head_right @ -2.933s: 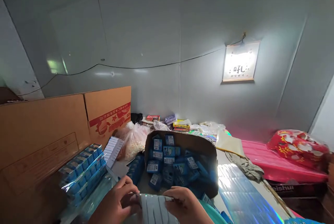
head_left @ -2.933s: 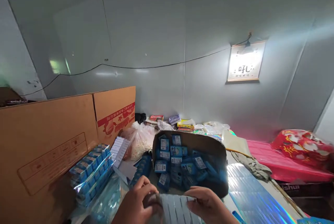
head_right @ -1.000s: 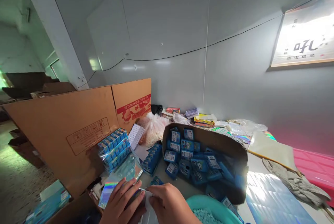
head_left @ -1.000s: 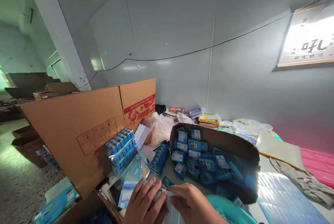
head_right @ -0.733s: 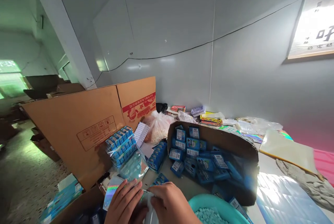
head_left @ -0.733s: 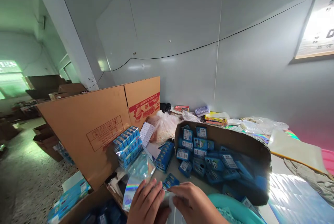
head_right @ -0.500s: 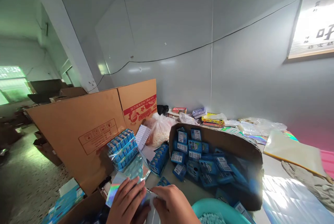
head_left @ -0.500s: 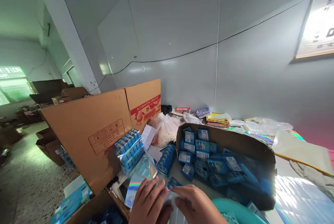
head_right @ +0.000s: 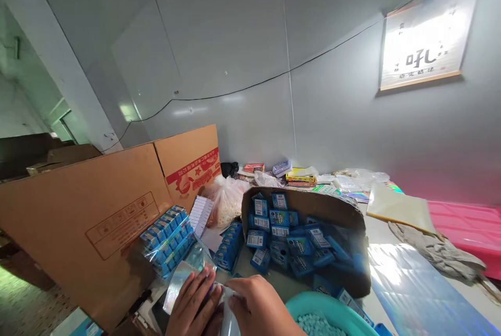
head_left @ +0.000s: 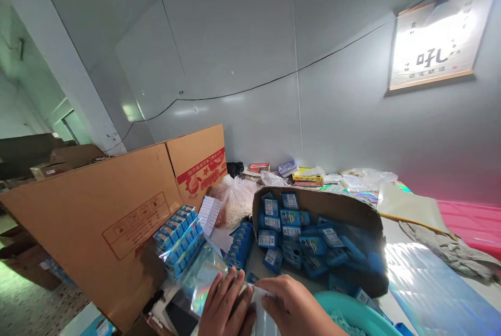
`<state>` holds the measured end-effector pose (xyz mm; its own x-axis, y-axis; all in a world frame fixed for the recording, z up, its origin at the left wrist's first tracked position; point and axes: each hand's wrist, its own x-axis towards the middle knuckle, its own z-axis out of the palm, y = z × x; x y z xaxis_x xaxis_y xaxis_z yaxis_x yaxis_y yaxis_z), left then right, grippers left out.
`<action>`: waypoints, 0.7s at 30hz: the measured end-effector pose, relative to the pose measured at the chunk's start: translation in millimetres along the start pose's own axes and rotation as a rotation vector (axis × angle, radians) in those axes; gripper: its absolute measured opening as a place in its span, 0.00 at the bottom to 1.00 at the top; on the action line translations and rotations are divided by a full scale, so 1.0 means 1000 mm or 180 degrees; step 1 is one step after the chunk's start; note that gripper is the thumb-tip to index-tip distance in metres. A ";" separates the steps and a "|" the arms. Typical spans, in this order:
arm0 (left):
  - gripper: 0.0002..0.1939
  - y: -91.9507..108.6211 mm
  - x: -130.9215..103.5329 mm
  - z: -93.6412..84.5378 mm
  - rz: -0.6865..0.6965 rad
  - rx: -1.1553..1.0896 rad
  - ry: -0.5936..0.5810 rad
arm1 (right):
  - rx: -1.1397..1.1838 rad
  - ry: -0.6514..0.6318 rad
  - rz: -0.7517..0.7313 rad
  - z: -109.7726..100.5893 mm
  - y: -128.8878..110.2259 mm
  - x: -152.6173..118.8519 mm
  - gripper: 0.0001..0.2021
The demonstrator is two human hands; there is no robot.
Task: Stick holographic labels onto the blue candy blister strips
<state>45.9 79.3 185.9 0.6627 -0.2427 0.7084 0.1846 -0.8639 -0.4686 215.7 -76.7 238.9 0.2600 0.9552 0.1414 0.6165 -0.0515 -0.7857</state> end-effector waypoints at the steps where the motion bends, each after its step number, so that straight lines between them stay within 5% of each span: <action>1: 0.18 0.001 0.001 0.001 -0.0021 -0.0021 0.0016 | -0.0053 0.0048 0.0024 0.000 0.000 0.000 0.15; 13: 0.13 0.009 0.019 0.004 -0.0305 -0.0361 0.0300 | -0.0098 -0.0033 -0.0016 -0.004 0.000 0.004 0.13; 21: 0.11 0.023 0.000 0.006 -0.0418 -0.0364 0.0319 | 0.0169 0.0161 0.0064 0.002 0.015 0.000 0.14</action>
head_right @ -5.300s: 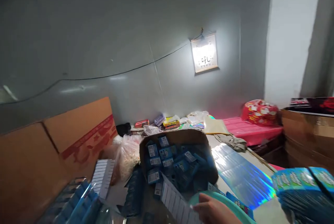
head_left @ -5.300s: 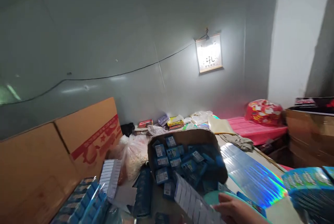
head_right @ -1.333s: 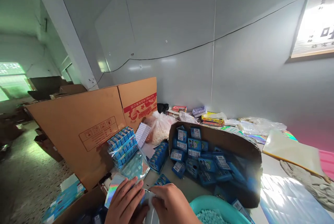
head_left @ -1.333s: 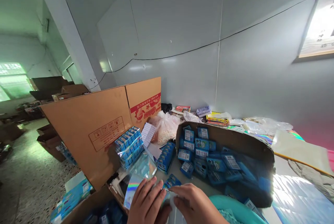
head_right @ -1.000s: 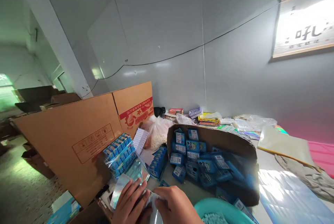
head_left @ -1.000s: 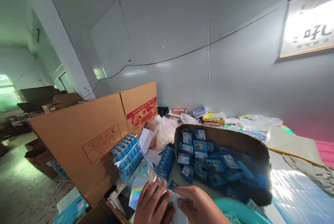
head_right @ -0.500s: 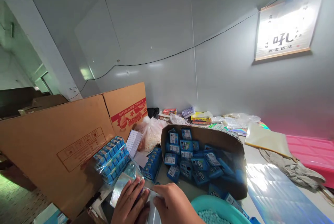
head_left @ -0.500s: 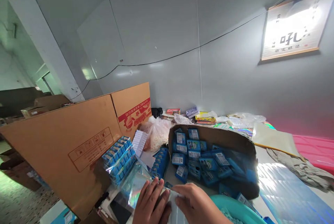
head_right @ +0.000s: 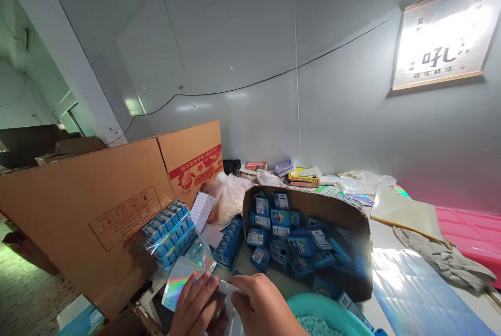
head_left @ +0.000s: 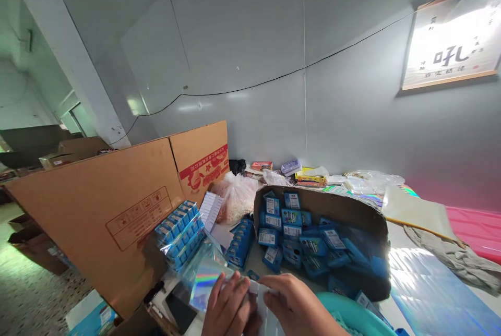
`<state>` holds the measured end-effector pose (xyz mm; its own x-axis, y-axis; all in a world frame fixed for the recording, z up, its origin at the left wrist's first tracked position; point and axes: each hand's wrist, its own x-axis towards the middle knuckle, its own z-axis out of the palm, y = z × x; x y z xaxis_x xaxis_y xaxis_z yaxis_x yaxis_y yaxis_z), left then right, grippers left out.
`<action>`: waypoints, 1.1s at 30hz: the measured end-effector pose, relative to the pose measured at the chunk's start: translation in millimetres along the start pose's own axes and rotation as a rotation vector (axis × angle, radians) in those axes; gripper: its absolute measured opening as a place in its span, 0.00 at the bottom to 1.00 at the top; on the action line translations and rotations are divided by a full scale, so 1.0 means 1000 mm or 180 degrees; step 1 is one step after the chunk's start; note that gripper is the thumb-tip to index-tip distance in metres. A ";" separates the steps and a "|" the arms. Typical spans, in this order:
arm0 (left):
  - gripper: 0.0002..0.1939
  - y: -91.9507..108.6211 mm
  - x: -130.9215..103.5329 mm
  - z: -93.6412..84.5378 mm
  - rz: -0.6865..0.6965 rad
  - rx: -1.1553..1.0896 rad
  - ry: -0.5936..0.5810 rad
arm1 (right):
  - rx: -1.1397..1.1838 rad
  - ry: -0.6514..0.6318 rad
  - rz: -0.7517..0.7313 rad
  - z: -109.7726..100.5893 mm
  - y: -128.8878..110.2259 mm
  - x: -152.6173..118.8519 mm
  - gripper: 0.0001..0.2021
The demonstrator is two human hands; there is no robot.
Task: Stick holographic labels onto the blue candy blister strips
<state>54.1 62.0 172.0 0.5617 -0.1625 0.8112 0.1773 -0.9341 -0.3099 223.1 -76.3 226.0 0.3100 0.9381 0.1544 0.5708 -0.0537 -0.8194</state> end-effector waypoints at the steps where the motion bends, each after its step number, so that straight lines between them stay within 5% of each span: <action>1: 0.10 0.001 -0.002 0.001 0.0074 -0.0027 0.0011 | 0.0060 0.0081 0.0037 0.001 0.003 -0.001 0.15; 6: 0.02 0.005 -0.006 0.008 0.0467 -0.0292 0.0137 | 0.0507 0.0247 0.0365 0.006 0.021 -0.002 0.19; 10: 0.06 0.022 -0.018 0.010 0.0185 -0.0984 0.0160 | 0.0907 0.0254 0.0433 0.004 0.047 0.008 0.20; 12: 0.05 0.036 -0.029 0.010 -0.0721 -0.1468 0.0305 | 0.0947 0.0249 0.0541 -0.001 0.071 0.008 0.19; 14: 0.02 0.048 -0.043 0.010 -0.2351 -0.1817 0.0578 | 0.0902 0.0419 0.0835 -0.007 0.106 -0.003 0.21; 17: 0.13 0.054 -0.062 0.010 -0.4628 -0.2017 0.0787 | 0.0600 0.0674 0.1488 -0.013 0.170 -0.051 0.23; 20: 0.22 0.046 -0.078 0.011 -0.5554 -0.2258 0.0564 | 0.0164 0.0225 0.1967 -0.011 0.233 -0.118 0.20; 23: 0.25 0.031 -0.087 0.016 -0.5794 -0.2401 0.0420 | -0.1119 -0.0034 0.2381 -0.004 0.271 -0.163 0.21; 25: 0.25 0.023 -0.089 0.021 -0.5810 -0.2432 0.0371 | -0.1809 -0.0148 0.2434 -0.003 0.273 -0.166 0.25; 28: 0.25 0.017 -0.086 0.031 -0.5862 -0.2565 0.0352 | -0.2040 0.0111 0.2020 -0.005 0.242 -0.130 0.26; 33: 0.29 0.013 -0.077 0.041 -0.5863 -0.2963 0.0511 | -0.0759 0.0310 0.1591 0.009 0.153 -0.037 0.25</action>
<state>46.4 75.2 85.6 0.1744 0.9736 -0.1473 -0.0749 0.1623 0.9839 291.8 -115.7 89.8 0.6491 0.7435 -0.1610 0.4890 -0.5699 -0.6603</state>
